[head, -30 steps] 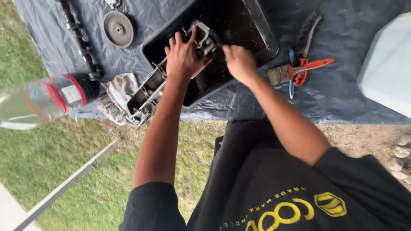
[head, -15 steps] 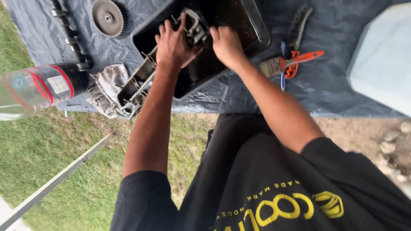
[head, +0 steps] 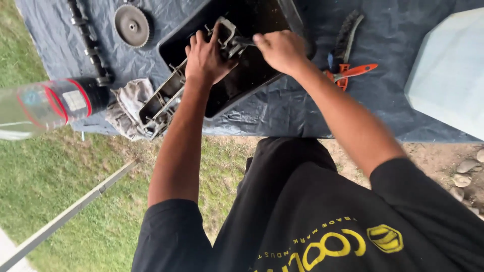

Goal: The person scrubs a metal engine part with a brush and a cleaning solution in a black tray. They rotate the part to clean different sides and occasionally rinse it in the liquid.

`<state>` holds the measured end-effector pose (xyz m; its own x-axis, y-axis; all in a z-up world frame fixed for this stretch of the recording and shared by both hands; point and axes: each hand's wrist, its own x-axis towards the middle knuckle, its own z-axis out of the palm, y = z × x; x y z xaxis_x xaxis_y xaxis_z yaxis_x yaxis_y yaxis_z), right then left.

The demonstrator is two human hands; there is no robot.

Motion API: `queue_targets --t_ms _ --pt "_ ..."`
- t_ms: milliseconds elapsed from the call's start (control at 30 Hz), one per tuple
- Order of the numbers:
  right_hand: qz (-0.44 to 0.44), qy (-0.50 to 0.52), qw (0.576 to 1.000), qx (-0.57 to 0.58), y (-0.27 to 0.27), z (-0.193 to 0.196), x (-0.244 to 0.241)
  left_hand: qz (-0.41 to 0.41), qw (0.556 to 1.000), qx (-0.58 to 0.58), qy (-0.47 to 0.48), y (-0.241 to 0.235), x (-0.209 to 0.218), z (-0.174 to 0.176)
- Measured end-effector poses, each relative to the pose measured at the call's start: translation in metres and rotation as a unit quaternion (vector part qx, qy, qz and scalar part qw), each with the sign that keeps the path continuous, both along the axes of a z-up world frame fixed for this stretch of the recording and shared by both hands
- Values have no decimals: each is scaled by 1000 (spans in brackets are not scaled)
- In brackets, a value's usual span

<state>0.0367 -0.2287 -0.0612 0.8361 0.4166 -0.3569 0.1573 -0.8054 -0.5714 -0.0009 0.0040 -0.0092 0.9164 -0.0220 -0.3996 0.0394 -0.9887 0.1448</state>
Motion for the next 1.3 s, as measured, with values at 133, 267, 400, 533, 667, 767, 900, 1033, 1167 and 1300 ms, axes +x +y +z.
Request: queue_targets --t_ms 133,267,400,533,667,767,900,1033,1167,1300 --pt "146 -111 982 -44 -5 7 36 -19 1000 15 19 1 -2 0" --pt "285 -253 919 -101 -1 16 55 -30 999 2 25 -3 -3 4" --pt "395 -110 912 34 11 0 93 -37 999 -4 -11 3 -7 -6" --pt "393 -159 893 152 18 -29 95 -30 1000 4 -2 1 -1 -4" --pt "373 -287 880 60 4 -45 92 -34 999 8 8 -2 -6 -4" --pt "339 -267 900 59 6 -27 94 -20 1000 11 11 -1 -3 3" --pt "285 33 945 159 19 -59 121 -21 1000 10 16 -2 1 5" --pt "405 -103 908 -19 17 -25 117 -15 1000 8 17 -4 0 8" --pt "391 -43 919 26 22 -13 105 -26 999 13 20 -3 -5 5" --pt "374 -159 913 -15 35 -58 89 -19 999 30 24 0 0 0"
